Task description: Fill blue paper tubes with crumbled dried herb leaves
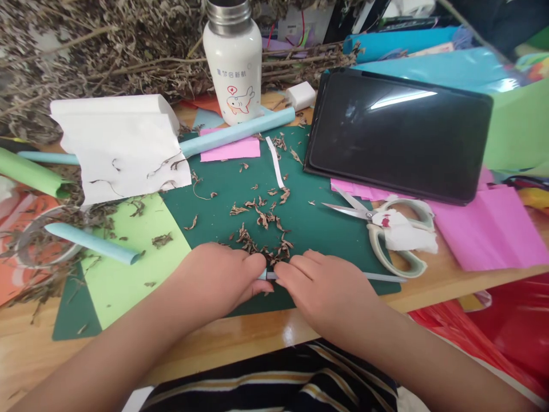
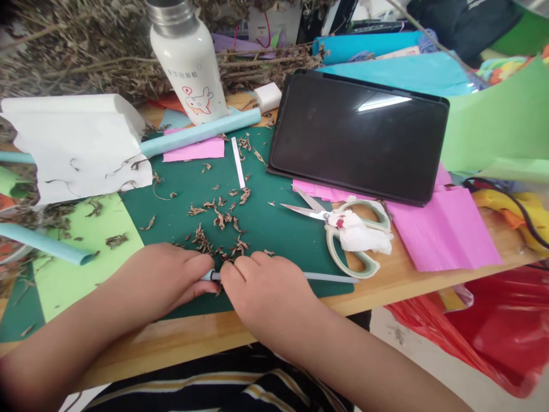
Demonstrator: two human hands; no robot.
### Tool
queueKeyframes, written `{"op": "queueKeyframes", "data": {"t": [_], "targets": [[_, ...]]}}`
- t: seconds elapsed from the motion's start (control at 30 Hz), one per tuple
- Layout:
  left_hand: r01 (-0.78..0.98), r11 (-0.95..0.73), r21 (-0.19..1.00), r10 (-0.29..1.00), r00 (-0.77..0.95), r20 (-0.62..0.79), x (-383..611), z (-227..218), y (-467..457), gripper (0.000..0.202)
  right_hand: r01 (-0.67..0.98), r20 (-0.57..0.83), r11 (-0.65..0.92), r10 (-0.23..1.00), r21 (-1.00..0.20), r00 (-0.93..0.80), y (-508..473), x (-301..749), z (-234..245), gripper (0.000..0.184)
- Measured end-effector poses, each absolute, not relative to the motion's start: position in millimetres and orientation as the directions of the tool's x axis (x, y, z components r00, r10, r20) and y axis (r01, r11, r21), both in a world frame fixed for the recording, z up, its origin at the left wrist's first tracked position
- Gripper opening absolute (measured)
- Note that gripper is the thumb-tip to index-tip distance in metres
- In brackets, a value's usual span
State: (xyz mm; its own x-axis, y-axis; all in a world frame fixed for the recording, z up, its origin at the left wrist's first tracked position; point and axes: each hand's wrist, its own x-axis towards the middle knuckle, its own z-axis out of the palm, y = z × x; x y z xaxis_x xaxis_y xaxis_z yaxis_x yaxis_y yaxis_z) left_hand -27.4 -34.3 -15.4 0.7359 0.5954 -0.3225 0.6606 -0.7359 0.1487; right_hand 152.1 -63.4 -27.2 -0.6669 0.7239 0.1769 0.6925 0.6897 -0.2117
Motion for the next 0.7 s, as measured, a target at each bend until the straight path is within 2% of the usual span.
{"op": "queueKeyframes", "data": {"t": [0.6, 0.7], "targets": [[0.683, -0.720, 0.120, 0.617, 0.710, -0.338, -27.6, -17.5, -33.3, 0.038, 0.726, 0.219, 0.663, 0.747, -0.183, -0.627, -64.6, 145.3, -29.8, 0.018], [0.677, -0.726, 0.119, 0.621, 0.721, -0.307, -27.9, -17.1, -32.4, 0.039, 0.735, 0.174, 0.652, 0.758, -0.184, -0.629, -65.0, 156.2, -20.9, 0.017]]}}
